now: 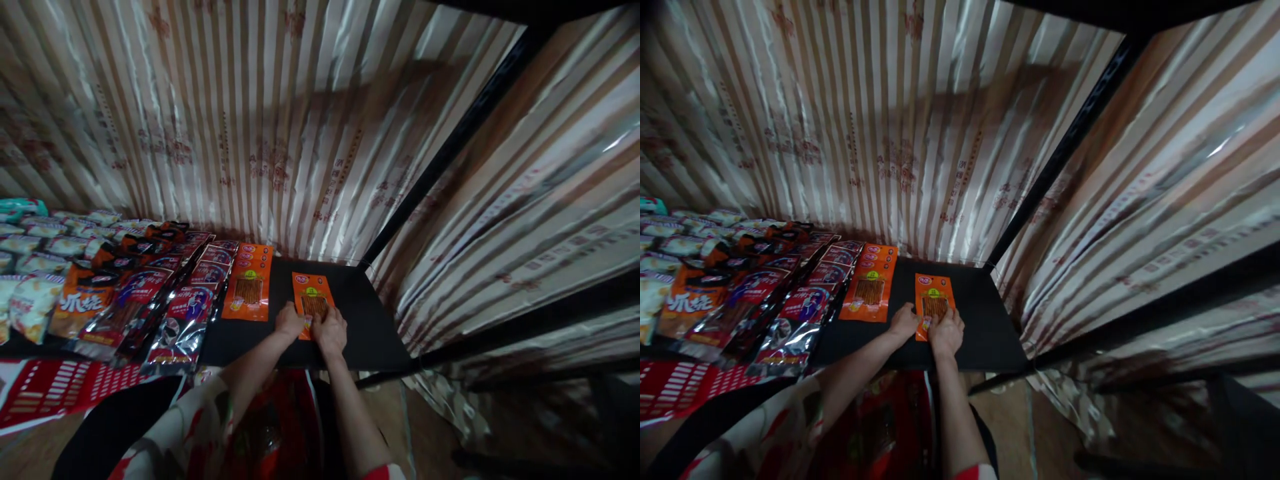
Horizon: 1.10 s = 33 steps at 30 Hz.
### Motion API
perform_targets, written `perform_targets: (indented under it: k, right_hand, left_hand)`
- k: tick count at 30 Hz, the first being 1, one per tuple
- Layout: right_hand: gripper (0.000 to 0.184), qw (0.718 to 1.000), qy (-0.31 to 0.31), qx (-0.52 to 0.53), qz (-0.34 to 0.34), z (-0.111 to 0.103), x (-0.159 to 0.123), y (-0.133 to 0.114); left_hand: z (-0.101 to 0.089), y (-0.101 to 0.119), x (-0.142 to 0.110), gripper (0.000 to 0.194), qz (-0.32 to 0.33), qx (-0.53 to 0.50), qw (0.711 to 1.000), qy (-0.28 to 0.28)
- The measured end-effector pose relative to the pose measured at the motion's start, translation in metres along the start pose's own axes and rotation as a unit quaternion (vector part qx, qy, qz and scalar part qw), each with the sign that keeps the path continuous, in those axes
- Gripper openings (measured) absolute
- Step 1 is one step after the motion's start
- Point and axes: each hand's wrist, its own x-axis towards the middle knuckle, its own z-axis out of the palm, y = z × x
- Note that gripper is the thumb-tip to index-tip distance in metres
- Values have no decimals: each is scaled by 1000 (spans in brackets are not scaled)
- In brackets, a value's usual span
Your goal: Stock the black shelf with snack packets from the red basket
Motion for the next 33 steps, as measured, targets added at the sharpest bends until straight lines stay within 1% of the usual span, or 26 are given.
perform_targets:
  k: [3, 8, 11, 17, 20, 22, 25, 28, 30, 33]
  right_hand:
    - [46, 1000, 1, 14, 12, -4, -10, 2]
    - [43, 1000, -22, 15, 9, -11, -32, 4]
    - [42, 999, -44, 11, 9, -16, -48, 6]
    - [42, 997, -75, 17, 6, -24, -75, 8]
    - [41, 996, -89, 24, 5, -27, -83, 10]
    - [42, 995, -95, 32, 15, -29, -86, 11]
    - [45, 995, -81, 46, 30, -31, -87, 15]
    - [47, 995, -71, 59, 30, -32, -88, 20]
    - [48, 991, -90, 94, 31, -30, -88, 22]
    - [50, 974, -123, 185, 31, -23, -89, 26]
  left_hand:
    - [4, -5, -7, 36, -14, -10, 1000, 1]
    - [14, -13, -23, 20, -20, -33, 999, 4]
    - [19, -14, -34, 15, -28, -57, 998, 19]
    - [22, -20, -53, 9, -40, -137, 988, 54]
    - [24, -26, -62, 4, -36, -187, 980, 61]
    - [26, -30, -70, 4, -30, -218, 974, 60]
    - [26, -41, -83, 6, -15, -260, 964, 53]
    - [25, -59, -98, 4, 2, -324, 945, 40]
    - [22, -71, -106, 6, 12, -357, 933, 32]
    - [15, -83, -114, 11, 26, -384, 923, 23]
